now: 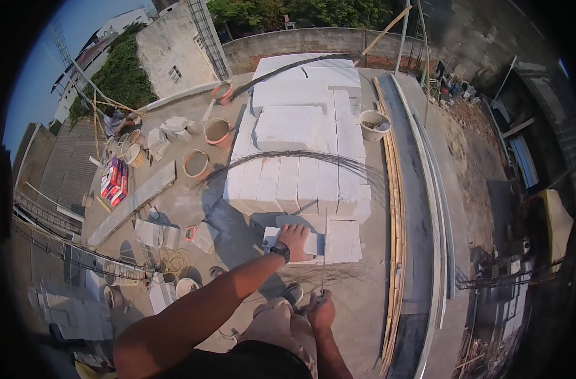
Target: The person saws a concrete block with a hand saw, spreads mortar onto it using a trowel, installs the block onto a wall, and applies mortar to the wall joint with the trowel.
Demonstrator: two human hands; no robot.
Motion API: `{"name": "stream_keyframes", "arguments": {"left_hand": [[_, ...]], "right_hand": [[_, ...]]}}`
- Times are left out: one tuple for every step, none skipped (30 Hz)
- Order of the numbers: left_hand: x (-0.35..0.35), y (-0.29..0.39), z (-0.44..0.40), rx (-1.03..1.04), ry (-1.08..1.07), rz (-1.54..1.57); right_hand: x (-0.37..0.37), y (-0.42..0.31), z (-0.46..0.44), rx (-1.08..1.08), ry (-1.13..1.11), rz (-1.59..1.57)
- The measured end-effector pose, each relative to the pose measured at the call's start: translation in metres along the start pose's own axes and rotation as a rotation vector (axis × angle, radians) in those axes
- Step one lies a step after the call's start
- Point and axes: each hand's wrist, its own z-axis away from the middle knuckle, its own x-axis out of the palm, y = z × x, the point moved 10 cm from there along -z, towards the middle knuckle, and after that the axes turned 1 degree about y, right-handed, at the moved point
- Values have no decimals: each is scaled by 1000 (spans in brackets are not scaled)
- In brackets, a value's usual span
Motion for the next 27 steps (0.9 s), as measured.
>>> {"name": "stream_keyframes", "arguments": {"left_hand": [[2,1,-1,-30,-70,-1],[3,1,-1,-62,-140,-2],[-1,1,-2,-77,-140,-4],[-5,6,-1,-55,-104,38],[-10,7,0,-55,-58,88],[-10,11,4,-3,29,72],[-12,4,1,-59,42,78],[-9,11,-2,-6,17,114],[-4,19,2,54,-15,157],[-2,17,5,18,-16,170],[-2,17,4,22,-49,161],[-3,19,2,40,-81,149],[-1,18,0,41,-76,150],[1,18,1,42,-69,151],[3,19,1,45,-63,153],[3,19,1,55,-60,154],[1,18,3,48,-44,153],[-2,19,3,48,-26,151],[-4,22,2,72,-22,151],[-4,20,3,65,-42,138],[-1,19,3,55,-63,124],[-2,18,3,52,-54,120],[-1,20,3,64,-50,113],[-1,19,3,55,-39,102],[0,17,3,44,-29,91],[1,18,3,51,-27,83],[0,17,3,52,-14,103]], "right_hand": [[0,2,1,1,4,-2],[3,4,0,0,6,-7],[6,2,0,-8,-5,-11],[7,5,3,30,-23,-22],[6,9,1,49,-56,-25],[10,8,1,7,-97,-19],[8,13,2,24,-65,-44],[8,19,4,53,-34,-70],[13,18,6,34,-77,-64],[8,15,6,-14,-33,-60],[3,11,3,-59,28,-64],[3,9,1,-68,26,-64],[4,12,2,-25,-8,-64],[6,16,2,20,-36,-63],[4,16,1,20,-27,-62],[3,14,1,4,-29,-50],[1,13,2,-10,-30,-36],[-2,12,2,-2,-11,-32],[-3,9,3,-8,-19,-63],[-2,6,2,-15,-27,-98],[-2,10,3,-8,-7,-98],[1,14,5,-8,-6,-84],[5,17,5,-10,-8,-71],[4,14,3,-8,3,-77],[3,12,4,4,-3,-90],[3,11,4,16,-10,-103],[1,7,3,18,-2,-109]]}}
